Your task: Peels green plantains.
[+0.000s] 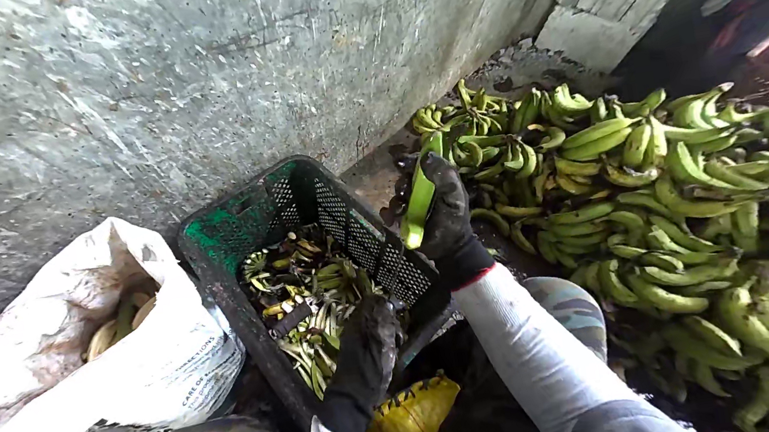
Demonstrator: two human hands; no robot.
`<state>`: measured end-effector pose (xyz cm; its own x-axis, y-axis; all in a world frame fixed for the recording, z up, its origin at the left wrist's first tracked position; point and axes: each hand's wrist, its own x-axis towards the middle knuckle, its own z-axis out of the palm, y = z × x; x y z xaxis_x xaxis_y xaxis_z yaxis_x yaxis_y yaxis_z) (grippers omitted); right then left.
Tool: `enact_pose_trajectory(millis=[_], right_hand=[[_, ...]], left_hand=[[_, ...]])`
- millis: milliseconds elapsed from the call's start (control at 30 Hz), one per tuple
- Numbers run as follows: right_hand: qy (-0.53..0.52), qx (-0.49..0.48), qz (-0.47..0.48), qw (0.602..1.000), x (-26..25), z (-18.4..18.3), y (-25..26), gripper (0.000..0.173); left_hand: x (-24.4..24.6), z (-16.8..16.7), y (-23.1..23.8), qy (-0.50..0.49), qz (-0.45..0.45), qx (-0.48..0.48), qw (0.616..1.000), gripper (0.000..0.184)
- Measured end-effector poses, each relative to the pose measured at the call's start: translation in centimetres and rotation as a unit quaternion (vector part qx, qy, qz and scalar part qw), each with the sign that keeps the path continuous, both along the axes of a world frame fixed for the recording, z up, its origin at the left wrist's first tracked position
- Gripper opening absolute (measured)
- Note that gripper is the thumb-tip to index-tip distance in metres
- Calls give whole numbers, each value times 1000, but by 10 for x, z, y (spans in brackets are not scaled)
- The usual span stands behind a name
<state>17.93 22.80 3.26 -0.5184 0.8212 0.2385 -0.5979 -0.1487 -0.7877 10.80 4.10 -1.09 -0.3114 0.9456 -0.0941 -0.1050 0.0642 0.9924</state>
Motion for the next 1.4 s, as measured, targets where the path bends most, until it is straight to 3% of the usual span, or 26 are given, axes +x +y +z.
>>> enact_pose_trajectory(millis=[167,600,733,833,933,1000,1067,1133,1267,1400], right_hand=[[41,-17,0,999,-15,-4,-2,32],[-22,-1,-53,998,-22,-6,-21,34],[-19,-63,1,998,-25,-11,-33,32],[-17,-133,90,987,-31,-30,-44,39],[-40,-187,150,970,-34,-49,-43,48],[-114,-144,107,977,-31,-60,-38,48],[-188,-31,7,982,-25,-74,-32,47],[-219,14,-69,973,-21,-81,-28,53],[-184,-59,-60,979,-21,-85,-31,31],[-106,-110,2,988,-29,-101,-50,35]], left_hand=[[-1,1,-3,55,-10,-8,998,34],[-7,-1,-10,112,20,-28,993,35],[-10,-2,-5,125,35,-54,990,35],[-18,-18,-1,164,50,-77,982,39],[-24,-3,-8,204,45,-150,966,45],[-26,8,-11,230,27,-191,954,47],[-24,8,-12,242,5,-208,948,47],[-21,3,-10,245,-17,-209,946,47],[-22,-15,-4,241,-55,-221,944,47],[-34,-31,4,259,-49,-237,935,48]])
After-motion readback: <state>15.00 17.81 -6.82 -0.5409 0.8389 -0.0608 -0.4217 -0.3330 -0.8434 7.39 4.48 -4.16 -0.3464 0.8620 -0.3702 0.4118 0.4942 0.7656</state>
